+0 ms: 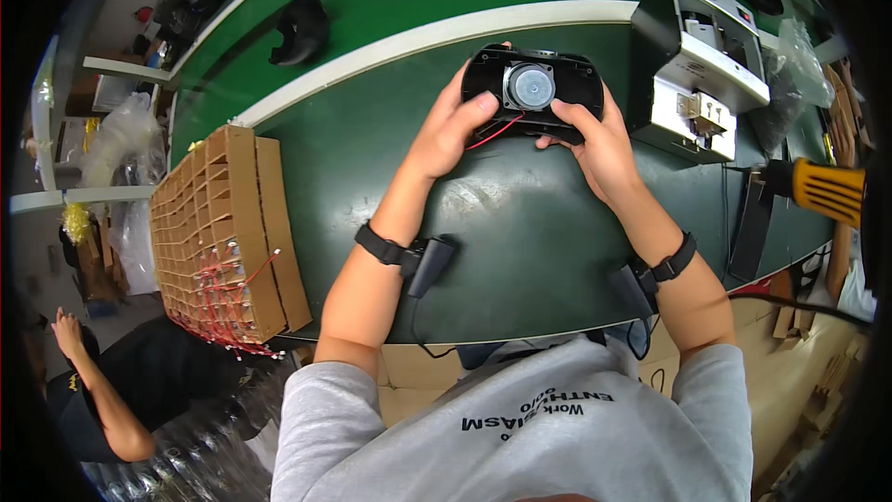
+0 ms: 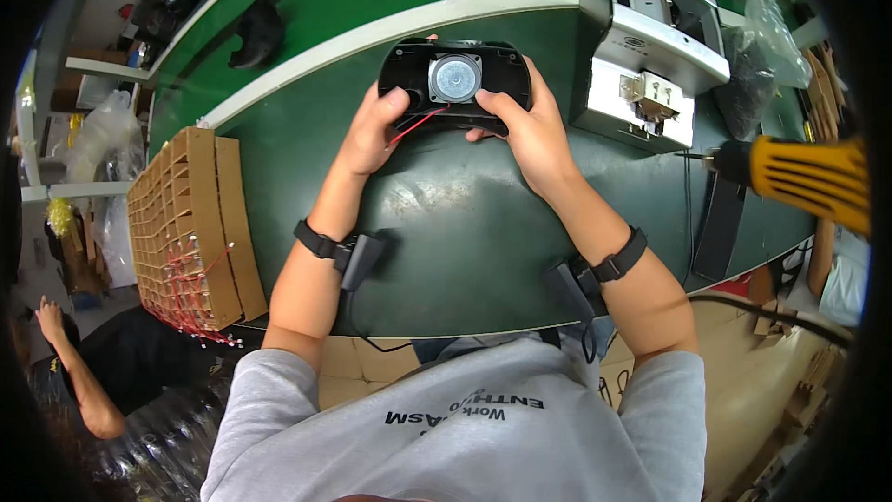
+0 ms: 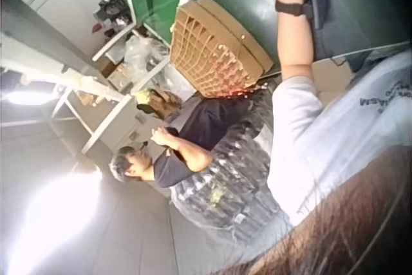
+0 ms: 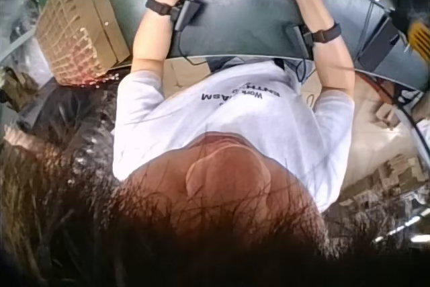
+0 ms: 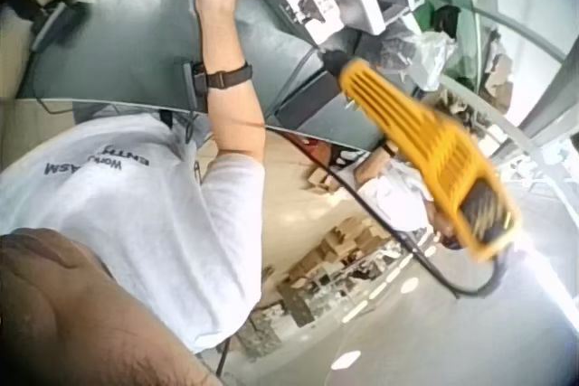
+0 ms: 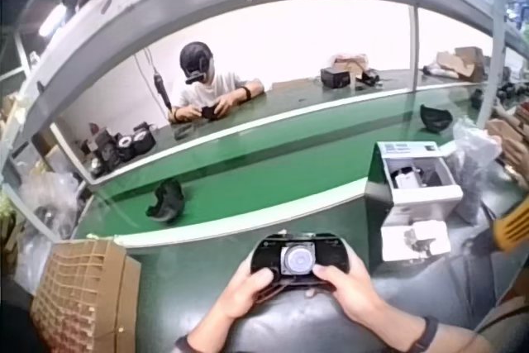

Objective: Assembling small fans into black plastic housings using a heat gun and hand-fitting components on a factory assembly line.

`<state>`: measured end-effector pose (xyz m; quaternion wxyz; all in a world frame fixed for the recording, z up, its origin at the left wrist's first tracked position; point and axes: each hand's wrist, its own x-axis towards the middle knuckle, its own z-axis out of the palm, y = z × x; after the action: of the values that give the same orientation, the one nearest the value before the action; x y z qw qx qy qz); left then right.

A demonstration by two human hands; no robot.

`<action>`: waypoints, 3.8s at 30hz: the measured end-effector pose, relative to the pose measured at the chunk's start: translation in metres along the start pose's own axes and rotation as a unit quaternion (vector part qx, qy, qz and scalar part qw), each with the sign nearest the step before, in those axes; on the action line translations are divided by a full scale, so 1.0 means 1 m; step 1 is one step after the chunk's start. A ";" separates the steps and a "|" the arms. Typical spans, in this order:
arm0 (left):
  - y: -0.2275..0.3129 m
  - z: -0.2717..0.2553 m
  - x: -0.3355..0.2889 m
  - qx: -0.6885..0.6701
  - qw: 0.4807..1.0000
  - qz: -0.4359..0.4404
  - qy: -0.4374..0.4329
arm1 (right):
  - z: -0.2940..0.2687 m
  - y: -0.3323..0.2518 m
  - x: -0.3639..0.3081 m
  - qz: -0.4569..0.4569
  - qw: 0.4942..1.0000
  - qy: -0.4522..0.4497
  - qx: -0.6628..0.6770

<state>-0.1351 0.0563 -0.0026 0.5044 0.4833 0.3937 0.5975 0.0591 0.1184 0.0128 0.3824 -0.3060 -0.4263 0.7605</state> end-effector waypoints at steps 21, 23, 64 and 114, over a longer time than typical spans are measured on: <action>0.003 -0.008 0.000 0.019 0.996 0.034 -0.082 | -0.002 0.001 -0.003 -0.003 0.998 -0.012 -0.065; 0.004 -0.007 -0.001 0.029 0.996 0.037 -0.080 | -0.001 -0.002 -0.005 0.004 0.997 -0.012 -0.081; 0.008 -0.007 0.000 0.134 0.987 0.044 -0.074 | -0.005 0.002 -0.003 0.004 0.997 -0.037 -0.064; -0.003 -0.006 -0.009 0.061 0.997 -0.006 -0.037 | -0.006 0.001 -0.006 -0.032 0.993 -0.042 -0.104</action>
<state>-0.1400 0.0482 -0.0085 0.4915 0.5325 0.4133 0.5514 0.0664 0.1157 0.0098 0.3539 -0.2980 -0.5287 0.7117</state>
